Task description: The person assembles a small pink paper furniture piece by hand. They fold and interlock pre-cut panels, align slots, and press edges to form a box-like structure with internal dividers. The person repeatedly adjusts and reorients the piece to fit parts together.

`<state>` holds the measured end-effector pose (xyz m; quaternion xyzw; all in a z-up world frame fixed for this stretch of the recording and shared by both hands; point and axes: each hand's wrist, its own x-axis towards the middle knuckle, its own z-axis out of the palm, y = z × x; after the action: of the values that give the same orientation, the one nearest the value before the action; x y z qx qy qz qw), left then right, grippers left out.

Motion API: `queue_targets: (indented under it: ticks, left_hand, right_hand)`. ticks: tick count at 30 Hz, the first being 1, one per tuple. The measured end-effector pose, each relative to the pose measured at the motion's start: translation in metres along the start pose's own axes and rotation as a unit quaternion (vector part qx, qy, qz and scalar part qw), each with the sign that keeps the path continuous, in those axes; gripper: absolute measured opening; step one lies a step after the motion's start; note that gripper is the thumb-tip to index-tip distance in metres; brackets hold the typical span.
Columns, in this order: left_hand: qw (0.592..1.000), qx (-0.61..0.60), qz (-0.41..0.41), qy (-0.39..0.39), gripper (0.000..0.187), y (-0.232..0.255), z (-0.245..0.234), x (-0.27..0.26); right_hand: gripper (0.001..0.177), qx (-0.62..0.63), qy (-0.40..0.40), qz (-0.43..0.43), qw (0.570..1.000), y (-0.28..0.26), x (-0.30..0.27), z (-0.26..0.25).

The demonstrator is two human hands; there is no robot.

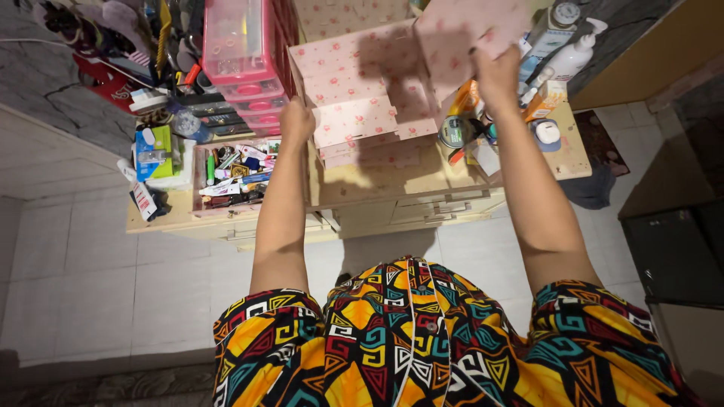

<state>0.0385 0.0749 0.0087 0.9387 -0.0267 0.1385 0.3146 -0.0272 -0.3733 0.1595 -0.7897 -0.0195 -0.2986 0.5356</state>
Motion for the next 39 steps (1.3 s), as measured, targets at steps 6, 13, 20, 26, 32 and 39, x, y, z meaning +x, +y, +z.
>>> queue_targets:
  ticks: [6, 13, 20, 26, 32, 39]
  left_hand:
    - [0.999, -0.006, -0.037, 0.0, 0.018, 0.021, -0.013, -0.014]
    - [0.999, 0.007, -0.015, 0.048, 0.019, 0.055, -0.043, -0.034]
    - [0.999, 0.006, -0.003, 0.033, 0.019, 0.075, -0.067, -0.065]
    - [0.997, 0.012, -0.057, 0.044, 0.02, 0.061, -0.048, -0.085]
    - [0.994, 0.002, -0.092, 0.054, 0.025, 0.054, -0.033, -0.103]
    - [0.992, -0.021, -0.113, 0.058, 0.03, 0.066, -0.035, -0.108]
  right_hand:
    - [0.049, 0.106, 0.078, 0.023, 0.991, 0.008, 0.024, -0.044]
    - [0.033, 0.064, 0.065, -0.046, 0.995, 0.017, 0.017, -0.059]
    - [0.021, -0.051, 0.011, 0.014, 0.999, 0.049, -0.005, -0.032]
    - [0.029, -0.144, -0.081, 0.122, 0.979, 0.101, -0.019, 0.018]
    - [0.029, 0.069, -0.165, 0.103, 0.978, 0.114, -0.015, 0.036]
    - [0.028, 0.172, -0.27, 0.341, 0.884, 0.12, -0.002, 0.044]
